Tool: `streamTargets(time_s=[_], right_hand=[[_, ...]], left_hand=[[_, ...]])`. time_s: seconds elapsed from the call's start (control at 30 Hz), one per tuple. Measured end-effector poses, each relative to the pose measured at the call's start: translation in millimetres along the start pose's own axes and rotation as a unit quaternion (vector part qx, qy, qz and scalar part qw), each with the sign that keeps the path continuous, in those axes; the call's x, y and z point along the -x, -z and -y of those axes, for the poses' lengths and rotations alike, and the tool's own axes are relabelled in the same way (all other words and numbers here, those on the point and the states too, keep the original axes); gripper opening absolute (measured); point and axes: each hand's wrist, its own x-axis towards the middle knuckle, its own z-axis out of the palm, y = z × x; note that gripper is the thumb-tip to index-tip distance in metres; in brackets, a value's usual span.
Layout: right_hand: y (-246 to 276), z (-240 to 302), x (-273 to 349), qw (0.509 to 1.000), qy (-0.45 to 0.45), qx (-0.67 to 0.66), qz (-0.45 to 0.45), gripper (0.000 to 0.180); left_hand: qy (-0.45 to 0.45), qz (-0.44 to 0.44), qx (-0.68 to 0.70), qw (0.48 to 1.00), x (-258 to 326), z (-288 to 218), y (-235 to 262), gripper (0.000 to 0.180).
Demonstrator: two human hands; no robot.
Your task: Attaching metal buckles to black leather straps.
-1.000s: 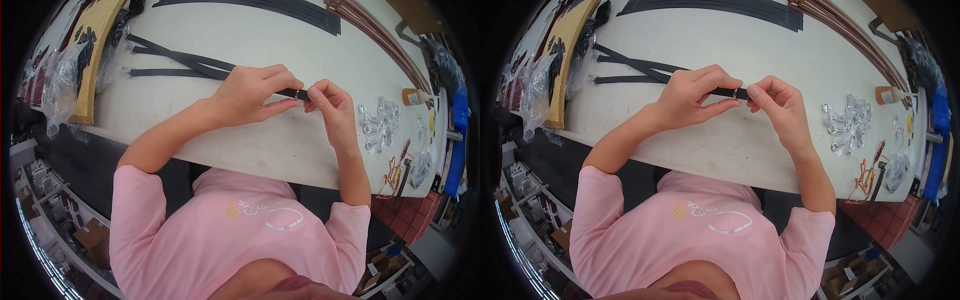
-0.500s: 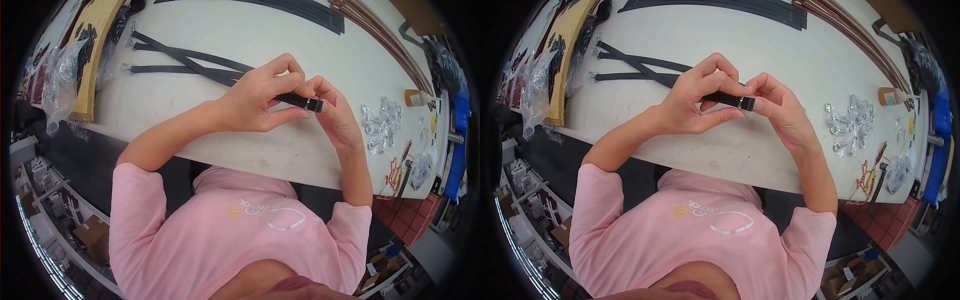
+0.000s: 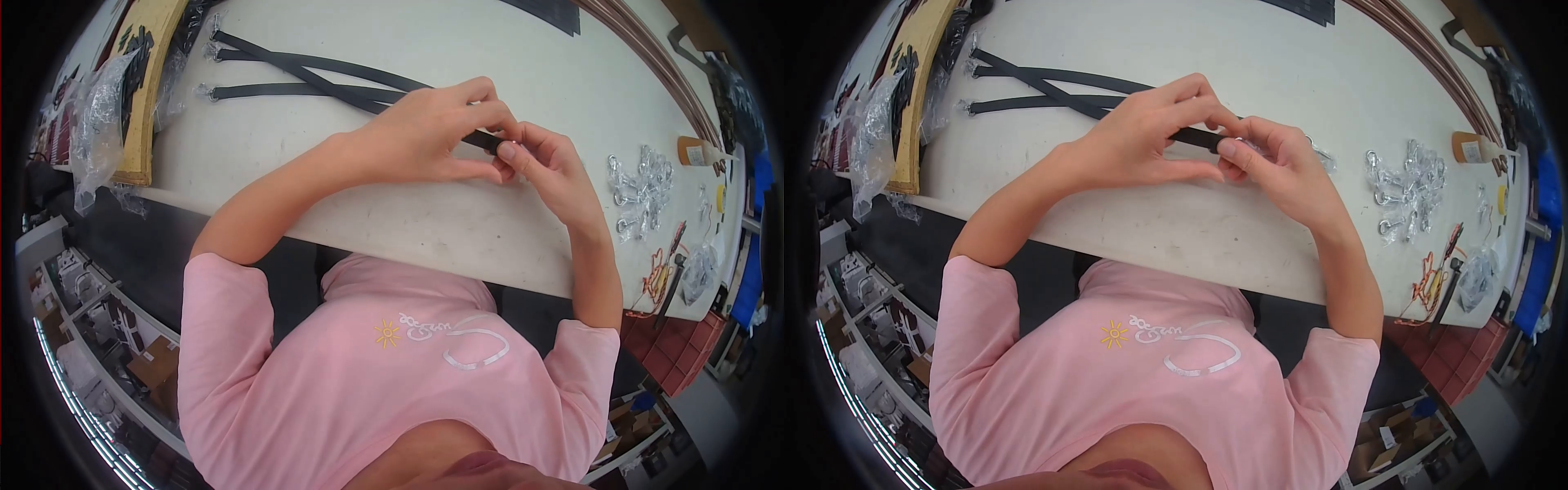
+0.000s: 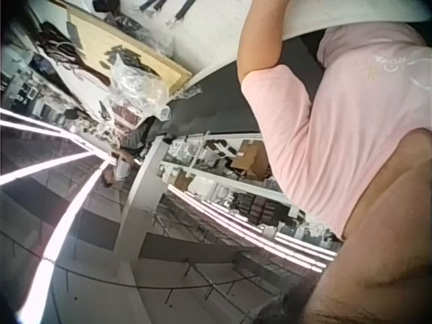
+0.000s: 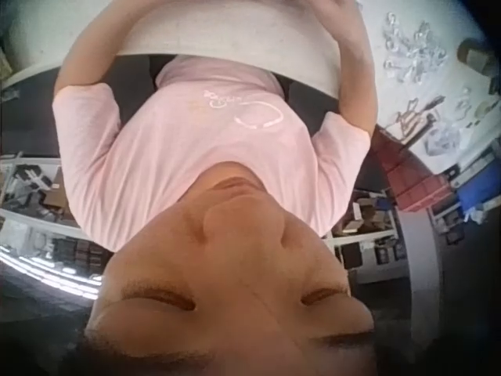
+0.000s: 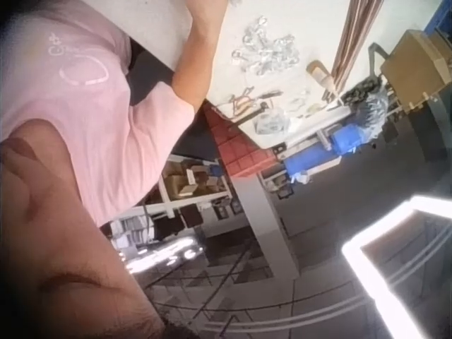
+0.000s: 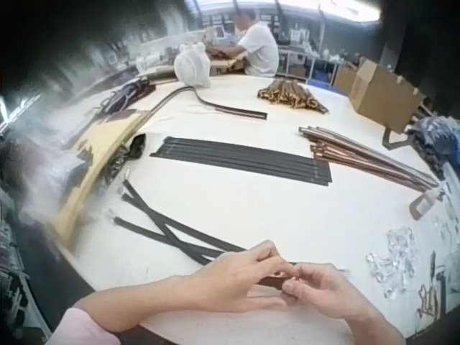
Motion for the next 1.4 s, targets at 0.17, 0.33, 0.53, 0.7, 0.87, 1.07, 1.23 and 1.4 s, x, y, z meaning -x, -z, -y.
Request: streamTargets(time_s=[0.17, 0.33, 0.53, 0.7, 0.87, 1.07, 1.23, 1.4], right_hand=[[11.3, -13.3, -7.7, 0.999, -0.016, 0.039, 0.009, 0.027], [8.4, -11.6, -8.2, 0.998, -0.021, 0.055, -0.01, 0.026], [13.8, -9.6, -7.5, 0.999, -0.031, 0.034, 0.001, 0.026], [20.9, -9.7, -9.7, 0.998, -0.052, -0.03, 0.023, 0.028], [24.7, -8.3, -9.1, 0.998, -0.056, -0.029, 0.029, 0.024], [23.8, -8.9, -10.1, 0.998, -0.047, -0.014, 0.028, 0.029], [17.9, -11.9, -10.3, 0.998, -0.051, -0.023, 0.012, 0.03], [23.5, -17.9, -11.1, 0.997, -0.061, -0.036, 0.012, 0.029]], left_hand=[[0.014, 0.047, -0.092, 0.995, 3.0, 10.6, 2.1, 0.026], [0.025, 0.02, -0.12, 0.992, 4.2, 13.1, -4.2, 0.026], [0.001, 0.025, -0.104, 0.994, 2.1, 14.3, -2.0, 0.024], [0.012, 0.017, -0.04, 0.999, 0.2, 20.5, -2.0, 0.022], [0.026, 0.004, -0.003, 1.0, 0.3, 23.1, -5.6, 0.021], [0.019, -0.012, -0.008, 1.0, -1.3, 19.2, -8.3, 0.022], [0.027, 0.001, -0.057, 0.998, 0.7, 16.9, -8.4, 0.024], [0.019, -0.016, -0.025, 0.999, -1.8, 19.1, -8.3, 0.024]])
